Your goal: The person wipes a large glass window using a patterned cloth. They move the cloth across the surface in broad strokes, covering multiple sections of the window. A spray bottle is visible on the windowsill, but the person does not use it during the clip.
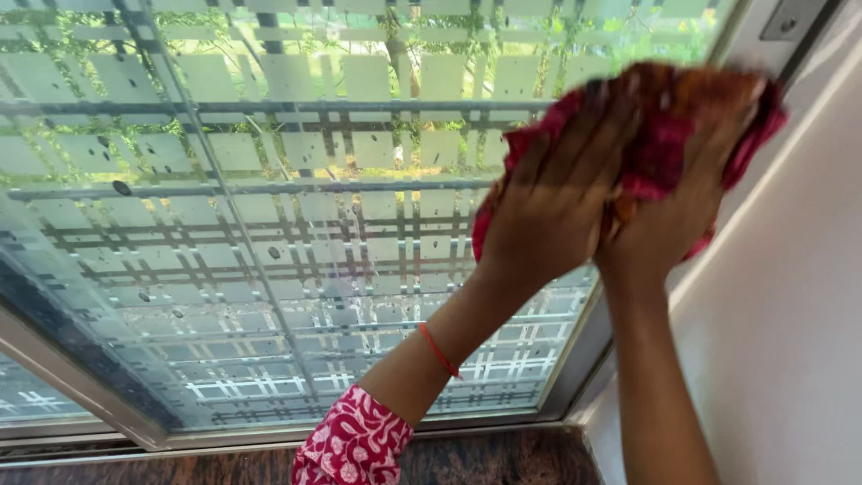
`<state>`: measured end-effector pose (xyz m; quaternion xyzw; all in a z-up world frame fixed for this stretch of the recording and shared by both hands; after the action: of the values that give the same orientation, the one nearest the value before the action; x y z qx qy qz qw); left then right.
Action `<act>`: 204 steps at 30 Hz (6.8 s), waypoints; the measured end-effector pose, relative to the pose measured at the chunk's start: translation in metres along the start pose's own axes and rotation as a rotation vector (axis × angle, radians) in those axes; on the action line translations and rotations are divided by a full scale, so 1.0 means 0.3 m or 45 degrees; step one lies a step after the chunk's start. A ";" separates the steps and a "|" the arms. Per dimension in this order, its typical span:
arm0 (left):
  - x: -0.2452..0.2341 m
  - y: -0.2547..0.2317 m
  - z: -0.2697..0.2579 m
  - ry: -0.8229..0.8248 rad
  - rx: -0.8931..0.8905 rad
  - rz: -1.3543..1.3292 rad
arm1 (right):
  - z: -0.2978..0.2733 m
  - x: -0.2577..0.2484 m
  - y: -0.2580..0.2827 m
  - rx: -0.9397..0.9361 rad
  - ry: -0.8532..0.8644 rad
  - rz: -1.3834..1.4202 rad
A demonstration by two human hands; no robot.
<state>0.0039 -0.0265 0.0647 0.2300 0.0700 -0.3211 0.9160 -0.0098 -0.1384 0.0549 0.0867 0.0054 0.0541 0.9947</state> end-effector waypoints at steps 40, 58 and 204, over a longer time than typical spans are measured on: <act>0.123 -0.159 -0.354 0.077 0.016 0.062 | -0.357 -0.010 -0.078 0.047 0.044 0.096; 0.044 -0.006 -0.385 0.090 0.059 -0.012 | -0.439 0.081 -0.098 0.189 0.202 0.168; -0.355 0.849 -1.679 0.138 -0.449 0.207 | -1.157 0.415 1.094 -0.218 0.558 0.090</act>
<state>0.0883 0.4427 -0.2555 0.0878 0.1558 -0.2160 0.9599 0.0719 0.2562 -0.2302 -0.0115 0.2136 0.1067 0.9710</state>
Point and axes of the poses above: each hand's wrist, its own z-axis towards the middle knuckle, its own x-axis out of the palm, y = z × x, the point moved 7 cm from there along z, towards the middle knuckle, and after that the axes turned 7 degrees about x, right-handed, at the moved point
